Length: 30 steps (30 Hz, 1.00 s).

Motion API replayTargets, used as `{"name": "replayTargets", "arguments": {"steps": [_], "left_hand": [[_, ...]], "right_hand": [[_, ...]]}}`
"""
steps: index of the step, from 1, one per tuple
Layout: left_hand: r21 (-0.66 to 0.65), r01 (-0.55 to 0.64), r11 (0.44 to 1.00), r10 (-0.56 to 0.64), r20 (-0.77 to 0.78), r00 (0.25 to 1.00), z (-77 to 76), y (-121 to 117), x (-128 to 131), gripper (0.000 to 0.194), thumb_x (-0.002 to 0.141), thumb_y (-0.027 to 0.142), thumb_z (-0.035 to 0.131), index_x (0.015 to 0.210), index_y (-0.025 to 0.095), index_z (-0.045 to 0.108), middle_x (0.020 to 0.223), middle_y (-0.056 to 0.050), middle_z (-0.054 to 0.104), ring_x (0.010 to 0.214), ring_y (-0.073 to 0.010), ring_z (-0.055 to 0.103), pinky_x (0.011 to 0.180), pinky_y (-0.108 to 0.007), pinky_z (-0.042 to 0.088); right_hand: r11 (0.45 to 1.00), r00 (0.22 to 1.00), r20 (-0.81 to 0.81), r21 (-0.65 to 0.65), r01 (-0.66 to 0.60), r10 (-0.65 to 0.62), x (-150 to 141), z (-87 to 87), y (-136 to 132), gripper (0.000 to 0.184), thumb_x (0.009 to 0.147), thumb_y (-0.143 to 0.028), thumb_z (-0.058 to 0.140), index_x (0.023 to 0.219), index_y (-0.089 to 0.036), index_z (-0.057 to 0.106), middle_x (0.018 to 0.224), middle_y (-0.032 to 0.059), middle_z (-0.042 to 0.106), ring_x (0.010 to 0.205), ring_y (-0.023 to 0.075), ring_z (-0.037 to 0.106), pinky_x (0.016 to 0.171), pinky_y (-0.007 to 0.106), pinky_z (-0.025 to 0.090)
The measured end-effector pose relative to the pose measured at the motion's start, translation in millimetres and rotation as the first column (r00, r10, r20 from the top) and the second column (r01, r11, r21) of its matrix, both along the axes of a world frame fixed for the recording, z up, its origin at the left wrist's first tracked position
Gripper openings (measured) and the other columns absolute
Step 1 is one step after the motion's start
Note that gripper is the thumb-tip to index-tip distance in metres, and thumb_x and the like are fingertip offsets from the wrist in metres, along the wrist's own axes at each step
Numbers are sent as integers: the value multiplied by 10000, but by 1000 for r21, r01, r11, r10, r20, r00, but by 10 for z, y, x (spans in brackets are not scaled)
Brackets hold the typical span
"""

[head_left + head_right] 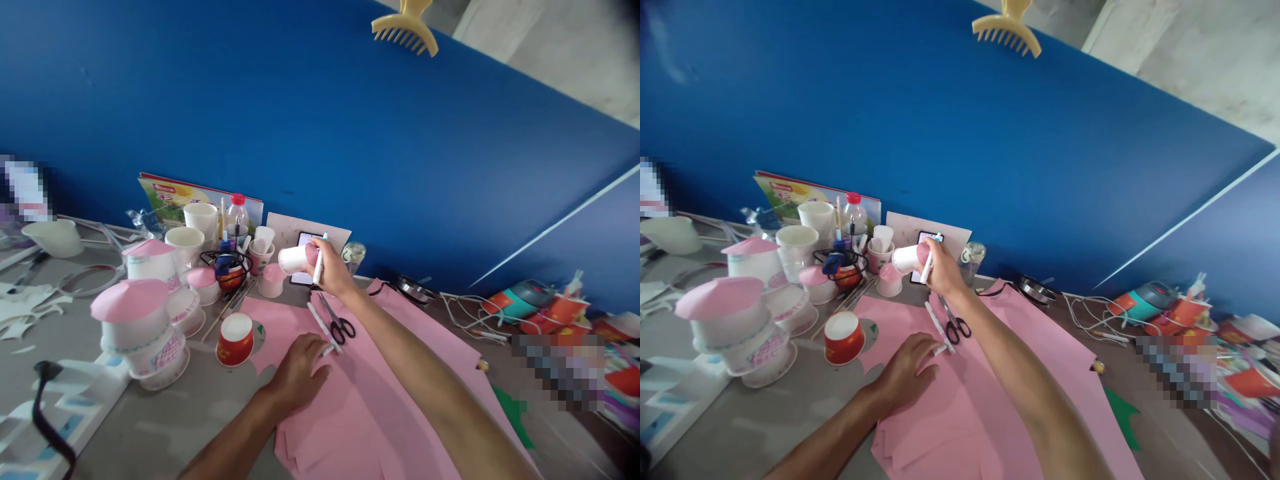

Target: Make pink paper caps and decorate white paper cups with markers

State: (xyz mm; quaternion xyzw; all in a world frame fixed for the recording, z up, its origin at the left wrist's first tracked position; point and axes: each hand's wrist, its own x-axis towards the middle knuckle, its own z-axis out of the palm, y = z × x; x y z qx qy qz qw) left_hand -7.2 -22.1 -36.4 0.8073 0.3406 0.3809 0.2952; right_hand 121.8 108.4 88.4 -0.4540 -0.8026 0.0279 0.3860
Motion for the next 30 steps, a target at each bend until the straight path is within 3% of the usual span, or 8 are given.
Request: {"name": "replayTargets", "arguments": {"steps": [4,9,15,24,30], "left_hand": [[4,-7,1000,7,24,1000,-22,-2,7,391,782,131,570,1167,190,601,1163,-121,608,1132,-251,544,990,-432,462],[2,0,1000,0,7,1000,-46,-3,9,407,777,139,576,1184,153,599,1173,-141,604,1148,-260,540,1003,-430,456],[-10,-2,1000,2,-8,1000,-25,-4,6,405,782,133,562,1184,172,597,1161,-133,614,1135,-264,550,991,-449,464],[53,7,999,-7,-11,1000,-11,6,13,419,756,95,560,1168,154,605,1150,-144,611,1123,-267,553,987,-455,467],[81,-4,997,5,-11,1000,-10,5,16,388,758,91,559,1136,158,615,1111,-137,627,1096,-262,567,966,-454,482]], "right_hand": [[999,997,72,26,23,-25,228,154,-171,586,765,-243,662,1304,-191,438,1280,155,539,1167,303,548,986,422,436],[988,959,274,-113,104,-69,342,-1,-263,604,744,-219,686,1303,-209,458,1242,133,571,1089,284,594,926,401,463],[971,887,453,-161,178,-87,69,-183,-175,596,768,-219,659,1327,-156,463,1212,175,599,1082,302,587,920,399,440],[985,898,439,-138,104,-33,-354,-162,-23,599,812,-305,609,1355,-141,414,1252,141,582,1169,267,518,990,351,384],[981,787,616,-127,144,-35,-669,-183,102,514,817,-353,609,1262,-144,458,1135,168,629,1083,304,557,926,408,382]]}}
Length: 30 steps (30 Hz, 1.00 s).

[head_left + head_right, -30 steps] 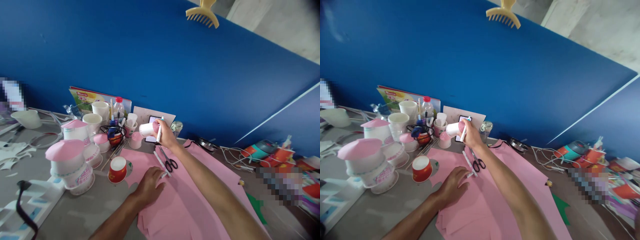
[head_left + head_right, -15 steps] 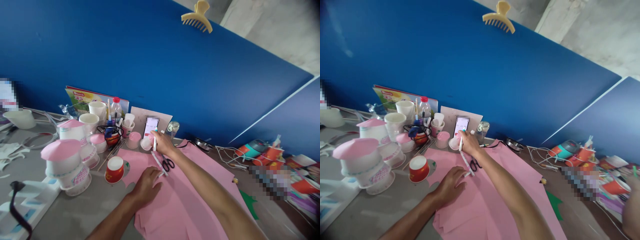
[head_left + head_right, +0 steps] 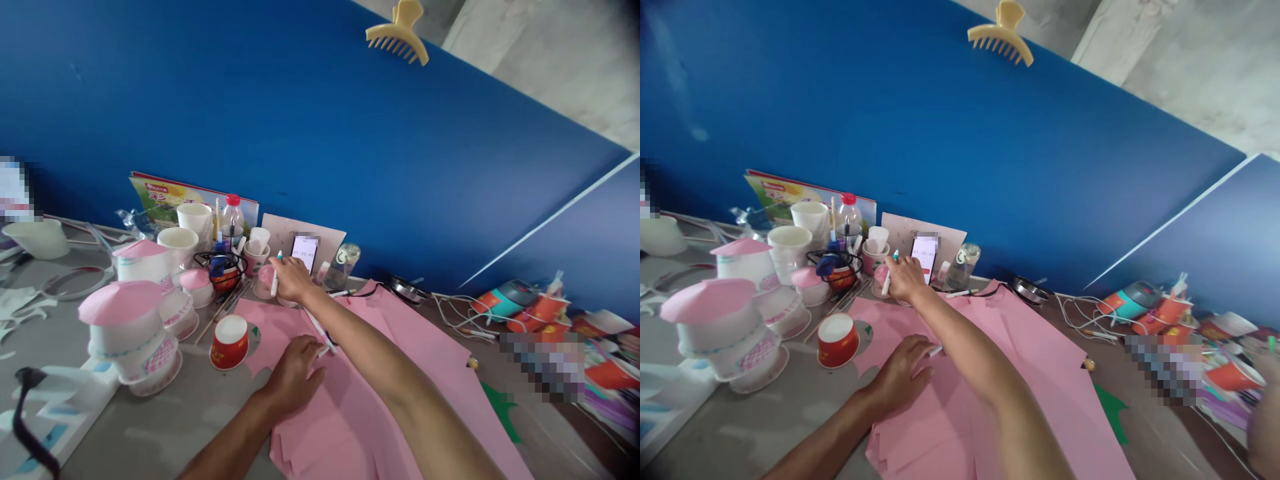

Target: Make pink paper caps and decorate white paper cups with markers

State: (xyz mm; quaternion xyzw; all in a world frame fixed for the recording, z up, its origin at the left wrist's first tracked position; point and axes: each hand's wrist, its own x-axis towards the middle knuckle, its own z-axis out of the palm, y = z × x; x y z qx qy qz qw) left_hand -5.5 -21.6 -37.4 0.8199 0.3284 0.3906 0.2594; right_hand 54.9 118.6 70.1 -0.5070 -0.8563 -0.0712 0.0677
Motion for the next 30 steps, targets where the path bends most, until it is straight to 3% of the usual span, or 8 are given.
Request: {"name": "replayTargets", "arguments": {"steps": [8,12,15,17,20,22,25,30], "left_hand": [[10,-30,1000,29,36,999,-31,6,4,388,742,88,567,1114,187,614,1105,-116,636,1069,-258,577,940,-462,497],[-56,-17,998,22,92,996,6,3,1,375,741,111,575,1099,204,637,1118,-118,637,1091,-272,569,965,-483,471],[-195,2,981,44,231,972,77,13,-1,317,759,133,556,1042,223,666,1101,-105,644,1071,-261,581,964,-464,464],[-386,32,922,140,409,902,127,42,-12,225,781,184,563,971,224,677,1054,-86,660,1020,-245,602,940,-435,475],[-625,140,768,334,577,745,183,127,-48,233,805,368,596,922,180,668,971,-95,695,953,-253,638,917,-439,480],[-652,218,726,343,618,707,213,188,-74,389,859,491,500,1003,162,648,1017,-118,700,960,-260,660,914,-450,486],[-655,535,534,325,743,585,279,216,-90,544,849,593,482,1133,153,626,1162,-154,672,1085,-304,620,945,-486,464],[-572,637,516,127,787,604,418,86,-82,565,822,600,541,1222,206,610,1255,-139,632,1174,-325,562,973,-475,443]], "right_hand": [[1000,1000,1,2,8,-8,-155,-36,53,360,813,-255,584,1151,-147,520,1044,143,678,1021,293,596,981,451,305],[999,996,-83,45,-6,10,-40,198,-58,441,844,-347,574,1237,-168,487,1108,137,664,1064,301,589,985,443,335],[992,913,-389,82,-101,125,222,433,-274,517,829,-329,608,1299,-178,454,1204,134,629,1122,286,575,992,408,378],[982,795,-578,84,-167,184,470,554,-485,572,819,-316,629,1336,-201,416,1268,131,586,1174,278,554,980,395,416],[977,680,-711,47,-208,179,863,621,-828,568,811,-292,662,1323,-212,430,1307,136,549,1207,275,543,1000,399,424],[971,654,-738,8,-239,167,1075,588,-1021,583,800,-273,682,1324,-220,433,1315,134,542,1218,275,537,1011,404,423],[965,696,-704,-63,-256,139,1257,469,-1211,595,772,-234,698,1315,-225,455,1280,128,566,1208,284,537,1014,424,418],[940,734,-663,-139,-311,145,1331,313,-1336,585,741,-168,658,1296,-227,485,1329,128,527,1257,285,480,1032,437,394]]}}
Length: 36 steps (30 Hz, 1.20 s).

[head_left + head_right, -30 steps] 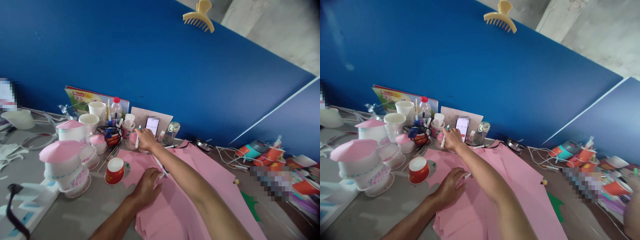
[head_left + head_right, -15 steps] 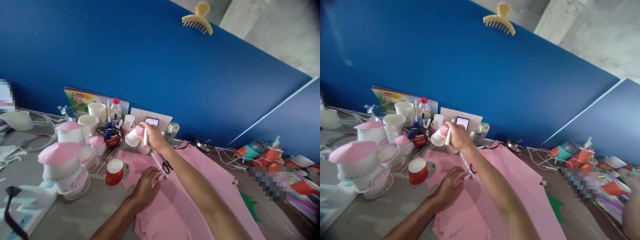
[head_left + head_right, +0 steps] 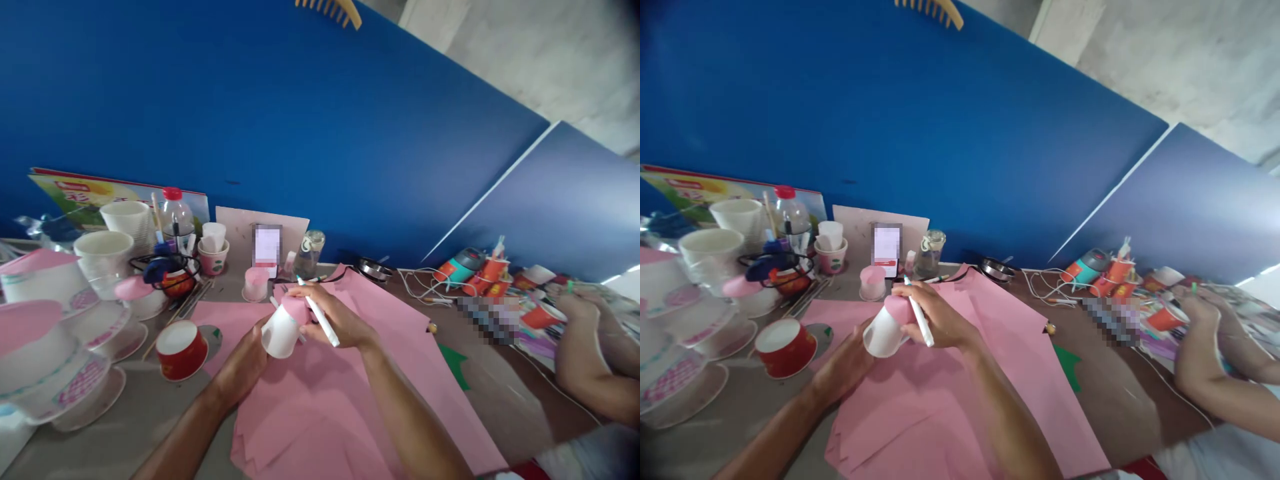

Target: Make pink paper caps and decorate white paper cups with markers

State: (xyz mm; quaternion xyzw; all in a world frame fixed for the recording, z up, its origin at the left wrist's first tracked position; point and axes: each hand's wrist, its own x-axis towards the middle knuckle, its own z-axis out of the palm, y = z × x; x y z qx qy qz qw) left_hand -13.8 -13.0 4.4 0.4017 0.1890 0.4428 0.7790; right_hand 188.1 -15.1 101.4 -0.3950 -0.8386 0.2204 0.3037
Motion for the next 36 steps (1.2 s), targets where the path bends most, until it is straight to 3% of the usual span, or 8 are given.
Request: {"name": "replayTargets", "arguments": {"steps": [3,6,10,17,22,27,32,36], "left_hand": [[24,77,997,-75,-87,993,18,-43,3,580,761,478,681,1251,185,579,1208,-155,652,1114,-349,596,921,-464,468],[149,-145,978,181,-271,945,-41,-14,17,681,714,428,727,1307,203,479,1281,-145,586,1139,-342,569,920,-455,466],[501,-426,753,648,-459,608,-149,23,53,751,672,386,739,1323,209,411,1336,-136,469,1268,-340,422,1044,-505,353],[712,-308,631,771,-530,354,-181,-67,83,878,691,358,714,1426,201,261,1267,-134,414,1228,-343,407,1013,-556,370],[656,-290,697,684,-487,544,-232,-60,57,760,741,439,670,1384,188,353,1344,-154,429,1286,-341,385,1054,-536,338],[361,-319,876,455,-399,796,-171,-30,62,519,833,473,588,1265,197,515,1302,-125,571,1217,-293,508,1025,-428,396],[221,-261,940,322,-316,893,-135,21,73,553,758,414,701,1242,194,549,1276,-111,614,1170,-297,555,973,-414,446],[117,-297,948,318,-256,913,-185,58,60,567,747,356,720,1263,194,550,1301,-110,602,1191,-299,546,991,-415,437]], "right_hand": [[997,995,-89,-65,-48,42,43,-60,-33,615,745,-145,616,1328,-239,443,1396,121,470,1316,268,425,1066,438,363],[992,953,-304,-116,-41,4,86,-215,-27,661,768,-210,646,1367,-264,372,1456,110,406,1361,258,375,1111,460,311],[966,808,-581,-253,-62,-100,11,-580,32,638,795,-373,692,1338,-311,364,1430,96,435,1280,246,472,1066,457,380],[922,688,-677,-386,-29,-262,-373,-961,43,626,751,-419,742,1262,-262,418,1088,80,605,891,210,638,755,346,541],[904,627,-706,-428,-7,-329,-334,-976,35,566,753,-422,733,1224,-270,459,1050,60,630,924,226,636,771,358,538],[880,598,-721,-472,-53,-351,-238,-941,38,591,705,-440,767,1204,-288,488,953,22,659,854,210,651,730,336,546],[902,611,-727,-429,-48,-314,-223,-977,94,562,732,-421,737,1209,-284,472,998,36,650,881,205,648,756,340,544],[920,664,-642,-330,211,-382,-177,-1105,155,531,769,-306,665,1240,-280,420,1022,47,607,845,176,632,757,337,544]]}}
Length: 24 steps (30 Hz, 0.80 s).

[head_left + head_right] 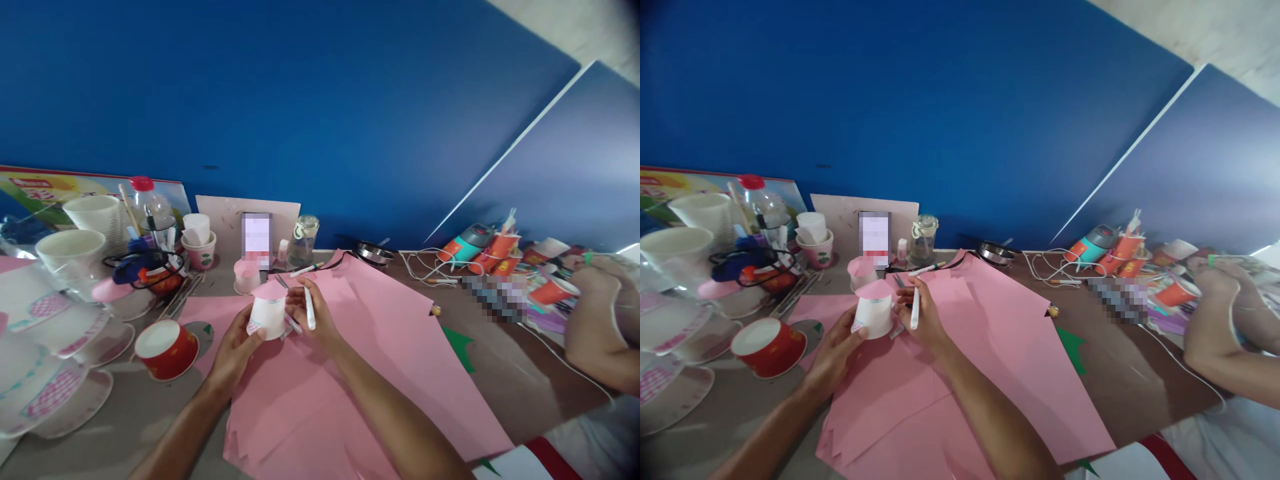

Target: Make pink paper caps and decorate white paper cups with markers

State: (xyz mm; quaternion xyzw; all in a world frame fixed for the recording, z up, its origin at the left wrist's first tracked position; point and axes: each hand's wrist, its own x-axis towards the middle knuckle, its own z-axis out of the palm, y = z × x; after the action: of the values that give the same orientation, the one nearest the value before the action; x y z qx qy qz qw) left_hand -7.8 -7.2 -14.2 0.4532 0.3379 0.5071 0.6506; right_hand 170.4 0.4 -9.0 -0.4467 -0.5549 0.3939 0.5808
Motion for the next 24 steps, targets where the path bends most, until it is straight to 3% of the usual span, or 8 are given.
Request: {"name": "replayTargets", "arguments": {"steps": [2,5,8,13,19,24], "left_hand": [[-53,-26,998,29,44,999,-6,17,-1,568,744,330,723,1266,185,553,1287,-109,614,1189,-298,551,989,-408,444],[-145,8,989,16,163,986,26,43,11,521,770,316,690,1258,179,569,1233,-99,653,1158,-290,579,986,-414,459],[-206,78,975,-17,283,959,75,62,27,465,789,308,652,1228,164,600,1160,-98,695,1104,-290,617,985,-441,473],[-291,158,943,-48,352,935,131,61,42,461,785,251,624,1227,120,602,1096,-108,725,1056,-289,649,989,-461,480],[-351,34,936,81,308,948,162,76,34,442,740,250,665,1159,112,638,958,-86,759,963,-272,684,921,-408,532],[-339,-47,940,150,285,947,100,112,-7,426,722,258,687,1126,125,654,913,-70,762,929,-252,690,879,-368,546]], "right_hand": [[995,983,160,30,91,-95,27,-57,9,508,792,-247,608,1259,-255,409,985,45,611,823,172,628,746,335,541],[991,935,330,83,107,-129,46,-101,-4,485,822,-198,544,1283,-235,399,921,29,639,806,177,639,759,344,537],[983,913,382,158,89,-144,40,-112,-21,472,839,-186,516,1290,-239,388,886,16,654,785,176,649,755,336,536],[974,881,432,198,114,-191,43,-129,-19,468,853,-178,490,1303,-230,372,892,32,666,803,185,650,759,338,530],[919,785,539,383,96,-307,126,-103,24,483,816,-147,479,1288,-183,387,738,16,635,677,193,607,704,344,500],[910,731,597,407,80,-331,184,-99,60,555,750,-105,480,1293,-162,380,679,-1,622,622,195,585,667,327,471]]}}
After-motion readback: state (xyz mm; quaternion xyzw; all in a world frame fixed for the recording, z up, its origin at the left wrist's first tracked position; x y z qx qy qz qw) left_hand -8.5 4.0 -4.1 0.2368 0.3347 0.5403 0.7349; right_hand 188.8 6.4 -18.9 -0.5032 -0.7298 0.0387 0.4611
